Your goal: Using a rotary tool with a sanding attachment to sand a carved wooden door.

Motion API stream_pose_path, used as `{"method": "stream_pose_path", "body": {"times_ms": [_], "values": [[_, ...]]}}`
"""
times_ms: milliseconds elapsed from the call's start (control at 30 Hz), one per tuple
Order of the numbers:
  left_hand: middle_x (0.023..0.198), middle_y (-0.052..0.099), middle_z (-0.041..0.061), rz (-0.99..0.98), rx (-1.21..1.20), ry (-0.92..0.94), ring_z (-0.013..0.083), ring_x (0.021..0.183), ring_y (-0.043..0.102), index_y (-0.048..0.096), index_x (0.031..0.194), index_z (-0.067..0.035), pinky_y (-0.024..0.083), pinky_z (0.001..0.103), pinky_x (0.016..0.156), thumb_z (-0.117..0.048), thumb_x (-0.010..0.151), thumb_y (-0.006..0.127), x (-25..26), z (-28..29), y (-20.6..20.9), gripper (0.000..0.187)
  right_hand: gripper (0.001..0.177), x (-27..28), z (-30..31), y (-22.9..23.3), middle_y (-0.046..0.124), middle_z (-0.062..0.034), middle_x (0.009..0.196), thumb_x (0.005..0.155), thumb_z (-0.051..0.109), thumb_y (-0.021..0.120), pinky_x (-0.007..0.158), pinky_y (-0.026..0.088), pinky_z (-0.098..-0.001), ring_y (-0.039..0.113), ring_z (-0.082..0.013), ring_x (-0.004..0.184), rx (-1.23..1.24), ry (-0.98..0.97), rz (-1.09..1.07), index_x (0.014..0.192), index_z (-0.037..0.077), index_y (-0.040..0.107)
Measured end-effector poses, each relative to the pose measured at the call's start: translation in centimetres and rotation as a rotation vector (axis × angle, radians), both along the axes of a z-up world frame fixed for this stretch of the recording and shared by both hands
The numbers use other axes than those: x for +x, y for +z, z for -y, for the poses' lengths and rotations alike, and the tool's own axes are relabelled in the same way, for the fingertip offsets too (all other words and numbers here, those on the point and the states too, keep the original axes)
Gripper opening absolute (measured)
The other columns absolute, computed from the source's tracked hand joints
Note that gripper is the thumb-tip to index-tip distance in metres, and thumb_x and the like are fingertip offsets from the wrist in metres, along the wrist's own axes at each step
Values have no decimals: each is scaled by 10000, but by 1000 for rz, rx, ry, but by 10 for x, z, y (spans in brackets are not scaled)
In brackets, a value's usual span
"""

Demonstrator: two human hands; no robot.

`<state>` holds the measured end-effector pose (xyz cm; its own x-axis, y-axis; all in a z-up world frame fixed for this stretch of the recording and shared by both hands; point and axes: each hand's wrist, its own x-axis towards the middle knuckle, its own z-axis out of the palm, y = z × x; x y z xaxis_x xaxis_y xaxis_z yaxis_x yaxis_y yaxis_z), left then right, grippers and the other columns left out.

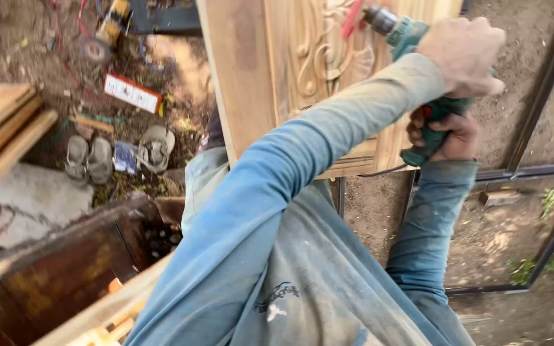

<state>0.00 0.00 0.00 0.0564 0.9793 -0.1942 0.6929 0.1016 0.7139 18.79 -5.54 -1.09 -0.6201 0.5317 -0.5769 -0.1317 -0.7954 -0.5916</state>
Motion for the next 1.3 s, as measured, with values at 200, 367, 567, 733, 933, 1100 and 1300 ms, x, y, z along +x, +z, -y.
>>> {"method": "stream_pose_path", "body": {"times_ms": [200,367,567,733,933,1100,1300], "values": [[956,719,95,42,18,147,250,807,747,677,975,-127,600,420,703,-582,704,756,20,-11,-19,535,317,12,-17,0,592,-216,890,807,65,555,607,468,-356,557,-302,703,-44,7,90,1089,-78,551],[954,712,66,15,102,250,240,837,755,688,967,-161,611,432,699,-538,703,774,46,-25,-55,469,193,22,-22,-1,572,-206,875,833,56,551,618,458,-368,542,-301,706,-44,21,120,984,-62,526],[966,716,61,24,5,177,193,779,732,674,1012,-145,601,390,664,-519,740,745,37,-23,-37,468,259,20,-22,0,583,-209,864,799,71,545,631,479,-375,545,-305,686,-135,-20,135,1006,-84,537],[821,712,21,38,-84,97,122,664,734,663,969,-154,601,337,605,-449,781,684,36,-20,-23,350,340,12,-9,11,603,-196,860,815,86,568,590,498,-356,572,-287,675,-23,-46,120,1100,-99,564],[836,693,33,36,-69,-114,166,682,697,679,920,-126,579,396,654,-472,751,724,33,40,25,388,412,68,60,-35,659,-224,897,821,129,609,520,502,-312,600,-251,624,43,-72,5,1136,-132,565],[841,689,43,-17,-126,-209,192,696,691,702,876,-128,577,411,672,-469,716,761,27,71,28,382,462,25,106,-15,661,-190,936,799,120,635,517,518,-344,638,-265,707,-11,-282,-12,1220,-54,556],[808,712,63,-54,-126,-103,236,702,711,738,905,-130,583,423,648,-522,717,785,2,78,7,437,365,-9,107,-14,625,-174,917,936,144,617,526,491,-301,623,-252,723,-74,-208,-108,1249,-41,575]]}}
